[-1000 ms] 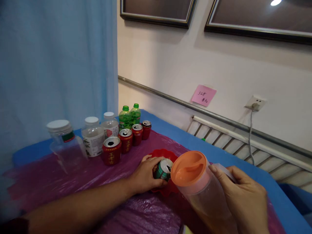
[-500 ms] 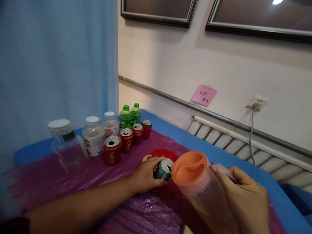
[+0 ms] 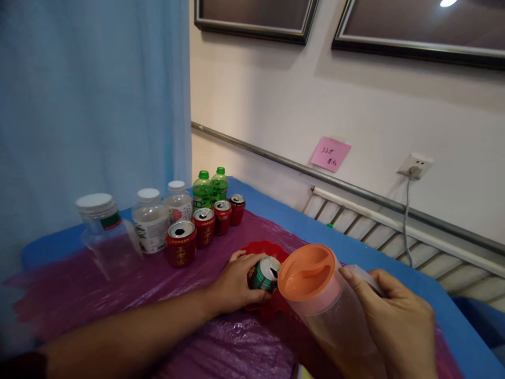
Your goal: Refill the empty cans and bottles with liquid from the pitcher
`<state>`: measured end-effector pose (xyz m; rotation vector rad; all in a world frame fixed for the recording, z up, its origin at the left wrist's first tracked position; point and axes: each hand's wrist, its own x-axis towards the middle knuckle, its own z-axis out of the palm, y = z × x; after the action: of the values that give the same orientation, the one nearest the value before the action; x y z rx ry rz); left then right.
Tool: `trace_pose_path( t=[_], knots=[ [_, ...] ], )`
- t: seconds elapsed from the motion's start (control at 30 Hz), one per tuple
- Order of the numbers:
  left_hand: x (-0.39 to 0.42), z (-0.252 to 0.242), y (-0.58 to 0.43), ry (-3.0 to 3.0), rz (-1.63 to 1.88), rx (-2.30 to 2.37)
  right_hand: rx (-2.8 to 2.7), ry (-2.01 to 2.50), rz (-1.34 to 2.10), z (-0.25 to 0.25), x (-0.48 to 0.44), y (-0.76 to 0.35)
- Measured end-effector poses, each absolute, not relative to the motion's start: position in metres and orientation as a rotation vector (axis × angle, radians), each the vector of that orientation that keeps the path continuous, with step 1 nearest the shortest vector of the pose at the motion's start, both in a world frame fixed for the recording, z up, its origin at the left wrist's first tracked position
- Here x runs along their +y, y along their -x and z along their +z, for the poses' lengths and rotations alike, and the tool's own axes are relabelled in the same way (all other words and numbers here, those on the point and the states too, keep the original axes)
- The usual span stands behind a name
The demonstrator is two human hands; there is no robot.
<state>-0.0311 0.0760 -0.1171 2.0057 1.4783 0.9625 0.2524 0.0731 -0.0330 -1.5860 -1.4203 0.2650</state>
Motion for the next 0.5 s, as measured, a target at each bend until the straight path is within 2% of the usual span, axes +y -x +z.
trace_pose_path(
  t=[0.5],
  knots=[
    [0.0749,-0.1113,0.0319,-2.031,0.919,1.496,-1.383,1.726,0.305,-0.0338,0.0742,-0.2525]
  ],
)
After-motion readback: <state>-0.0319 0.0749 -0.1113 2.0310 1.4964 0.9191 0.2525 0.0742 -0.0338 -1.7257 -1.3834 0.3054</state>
